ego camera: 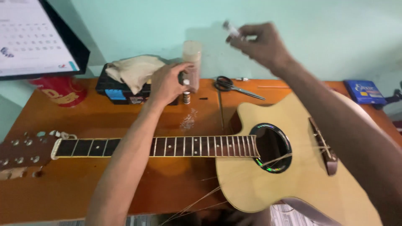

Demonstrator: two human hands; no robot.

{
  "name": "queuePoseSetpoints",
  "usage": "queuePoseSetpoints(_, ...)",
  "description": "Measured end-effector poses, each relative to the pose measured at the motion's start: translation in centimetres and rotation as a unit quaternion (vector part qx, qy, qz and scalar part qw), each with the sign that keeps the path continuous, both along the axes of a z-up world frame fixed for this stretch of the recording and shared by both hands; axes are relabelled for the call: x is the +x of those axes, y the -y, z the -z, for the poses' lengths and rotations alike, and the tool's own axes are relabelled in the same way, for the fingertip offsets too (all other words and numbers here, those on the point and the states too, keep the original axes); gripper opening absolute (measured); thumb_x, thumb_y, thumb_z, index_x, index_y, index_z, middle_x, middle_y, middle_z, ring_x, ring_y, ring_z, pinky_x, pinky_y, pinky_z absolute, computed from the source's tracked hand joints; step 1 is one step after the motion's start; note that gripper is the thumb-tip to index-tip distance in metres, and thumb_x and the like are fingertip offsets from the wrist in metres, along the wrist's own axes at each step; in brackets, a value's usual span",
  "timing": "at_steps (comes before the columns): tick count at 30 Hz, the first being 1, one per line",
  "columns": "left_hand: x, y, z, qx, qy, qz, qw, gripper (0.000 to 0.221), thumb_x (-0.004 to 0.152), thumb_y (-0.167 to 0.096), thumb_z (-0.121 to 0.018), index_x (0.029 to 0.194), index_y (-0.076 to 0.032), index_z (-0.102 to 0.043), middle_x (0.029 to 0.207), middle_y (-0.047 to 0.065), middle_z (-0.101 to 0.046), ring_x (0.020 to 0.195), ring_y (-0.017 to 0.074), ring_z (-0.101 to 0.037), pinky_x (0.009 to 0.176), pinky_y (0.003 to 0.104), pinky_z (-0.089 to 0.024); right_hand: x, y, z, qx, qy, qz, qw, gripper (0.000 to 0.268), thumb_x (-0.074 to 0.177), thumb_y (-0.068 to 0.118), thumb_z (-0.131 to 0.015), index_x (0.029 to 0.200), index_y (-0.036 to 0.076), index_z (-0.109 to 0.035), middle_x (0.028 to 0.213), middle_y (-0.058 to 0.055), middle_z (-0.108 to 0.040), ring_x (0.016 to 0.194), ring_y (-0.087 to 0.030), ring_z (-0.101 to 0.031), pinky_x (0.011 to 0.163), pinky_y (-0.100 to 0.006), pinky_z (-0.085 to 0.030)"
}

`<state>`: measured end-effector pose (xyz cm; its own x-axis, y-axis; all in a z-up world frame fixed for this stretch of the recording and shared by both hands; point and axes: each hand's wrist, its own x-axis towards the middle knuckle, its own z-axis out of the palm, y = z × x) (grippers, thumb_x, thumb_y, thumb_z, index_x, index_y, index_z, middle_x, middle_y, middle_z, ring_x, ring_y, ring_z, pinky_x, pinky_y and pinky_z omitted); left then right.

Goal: Replacing and tightening strings on an acoustic guitar using a string winder tool.

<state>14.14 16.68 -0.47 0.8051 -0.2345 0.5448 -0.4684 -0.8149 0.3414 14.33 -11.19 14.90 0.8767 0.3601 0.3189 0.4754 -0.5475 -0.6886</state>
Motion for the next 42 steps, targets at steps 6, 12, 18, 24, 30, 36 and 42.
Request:
queuePoseSetpoints(6, -2.5, 0.7, -3.2, -0.021, 0.020, 0.028, 0.999, 0.062, 0.075, -0.006, -0.086, 0.134, -0.014, -0.069, 0.131, 0.011, -0.070, 0.116, 0.0329, -0.063, 0.097, 0.046, -0.047, -10.3, 8.9, -6.7, 0.102, 0.039, -0.039, 0.993, 0.024, 0.115, 0.017, -0.059, 0.096, 0.002, -0.059, 0.103, -0.010, -0.058, 0.065, -0.014, -0.042, 0.063, -0.025, -0.036)
queuePoseSetpoints(12, -4.0, 2.9, -4.9, 0.011, 0.240, 0.041, 0.970, 0.039, 0.094, -0.023, -0.094, 0.124, -0.002, -0.081, 0.118, 0.014, -0.080, 0.100, 0.0307, -0.068, 0.078, 0.041, -0.054, -18.9, 20.8, -2.4, -0.145, 0.170, 0.103, 0.969, 0.020, 0.102, 0.017, -0.076, 0.086, 0.008, -0.068, 0.072, 0.000, -0.059, 0.064, -0.011, -0.047, 0.062, -0.028, -0.037)
queuePoseSetpoints(18, -14.8, 17.2, -8.6, -0.045, 0.209, 0.200, 0.956, 0.020, 0.077, -0.013, -0.089, 0.094, -0.018, -0.081, 0.083, 0.001, -0.070, 0.083, 0.0281, -0.069, 0.080, 0.039, -0.055, -22.3, 27.2, 8.1, -0.113, 0.074, 0.154, 0.979, 0.012, 0.083, 0.022, -0.081, 0.086, 0.012, -0.074, 0.087, -0.005, -0.075, 0.071, -0.033, -0.070, 0.065, -0.040, -0.054)
queuePoseSetpoints(24, -19.1, 27.5, -1.6, 0.126, 0.043, 0.237, 0.962, 0.020, 0.091, -0.037, -0.072, 0.099, -0.019, -0.069, 0.089, -0.002, -0.066, 0.081, 0.0204, -0.072, 0.060, 0.039, -0.062, -22.2, 27.8, 11.7, -0.083, 0.104, 0.166, 0.977, 0.017, 0.081, 0.021, -0.085, 0.096, 0.016, -0.079, 0.094, -0.005, -0.077, 0.078, -0.031, -0.073, 0.066, -0.041, -0.056)
queuePoseSetpoints(30, -18.3, 29.4, 0.0, 0.196, 0.008, 0.194, 0.961, 0.020, 0.084, -0.033, -0.080, 0.094, -0.019, -0.070, 0.086, -0.001, -0.066, 0.075, 0.0221, -0.073, 0.057, 0.037, -0.061, -21.2, 28.2, 13.2, -0.091, 0.103, 0.160, 0.978, 0.012, 0.085, 0.024, -0.083, 0.094, 0.016, -0.080, 0.091, -0.004, -0.076, 0.079, -0.031, -0.074, 0.069, -0.041, -0.057)
queuePoseSetpoints(36, -17.4, 29.5, -0.1, 0.138, -0.016, 0.206, 0.969, 0.019, 0.095, -0.030, -0.072, 0.112, -0.022, -0.073, 0.089, 0.000, -0.069, 0.074, 0.0221, -0.076, 0.061, 0.035, -0.063, -21.3, 28.1, 13.6, -0.127, 0.101, 0.138, 0.977, 0.018, 0.083, 0.015, -0.077, 0.100, 0.012, -0.072, 0.099, -0.007, -0.074, 0.078, -0.036, -0.070, 0.068, -0.048, -0.056)
queuePoseSetpoints(42, -17.4, 29.5, -2.2, 0.098, 0.044, 0.251, 0.962, 0.042, 0.100, -0.015, -0.061, 0.141, -0.025, -0.059, 0.112, 0.003, -0.065, 0.086, 0.0261, -0.075, 0.068, 0.043, -0.066, -21.2, 28.7, 13.6, -0.152, 0.065, 0.105, 0.981, 0.022, 0.085, 0.011, -0.070, 0.106, 0.012, -0.065, 0.104, -0.007, -0.073, 0.078, -0.035, -0.070, 0.069, -0.050, -0.056)
